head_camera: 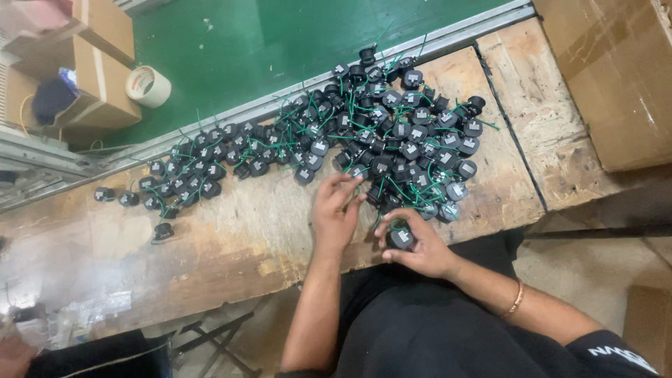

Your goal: The person picks black power adapters with green wires from a pile on the workbench, untangles and arranges the wires by hand, and places the adapters into a cardboard box beside the bench.

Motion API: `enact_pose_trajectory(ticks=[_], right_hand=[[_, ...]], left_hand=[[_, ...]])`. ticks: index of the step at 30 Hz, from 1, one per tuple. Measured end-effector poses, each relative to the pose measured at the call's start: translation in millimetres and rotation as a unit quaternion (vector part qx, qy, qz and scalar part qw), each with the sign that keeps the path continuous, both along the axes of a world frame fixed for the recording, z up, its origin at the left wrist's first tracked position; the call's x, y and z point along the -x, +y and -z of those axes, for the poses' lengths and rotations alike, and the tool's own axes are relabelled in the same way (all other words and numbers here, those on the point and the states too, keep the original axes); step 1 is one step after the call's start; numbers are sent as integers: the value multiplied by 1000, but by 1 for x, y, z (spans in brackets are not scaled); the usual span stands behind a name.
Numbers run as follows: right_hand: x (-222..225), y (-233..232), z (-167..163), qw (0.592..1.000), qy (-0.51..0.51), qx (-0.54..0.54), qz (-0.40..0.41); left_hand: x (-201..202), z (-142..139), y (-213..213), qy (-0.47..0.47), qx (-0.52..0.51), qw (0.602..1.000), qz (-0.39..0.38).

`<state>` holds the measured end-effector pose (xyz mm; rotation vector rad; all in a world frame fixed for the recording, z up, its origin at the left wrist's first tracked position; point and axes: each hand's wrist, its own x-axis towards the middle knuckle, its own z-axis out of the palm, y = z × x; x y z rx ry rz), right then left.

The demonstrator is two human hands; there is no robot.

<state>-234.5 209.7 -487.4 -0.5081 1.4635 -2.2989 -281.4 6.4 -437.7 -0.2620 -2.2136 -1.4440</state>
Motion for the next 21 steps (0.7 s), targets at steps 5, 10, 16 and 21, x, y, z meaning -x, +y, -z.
enact_pose_trajectory(ticks=[5,10,16,21], right_hand=[[0,11,9,995,68,-75,5],[4,9,6,950,243,-174,89],[6,6,6,947,237,-203,73],[2,-5,10,939,256,-181,141]], left_hand=[[3,11,-2,10,-83,993,-82],[-38,3,3,-24,-319,946,47],[-39,-9,13,136,-45,975,172],[-43,16,-4,61,-78,959,264]])
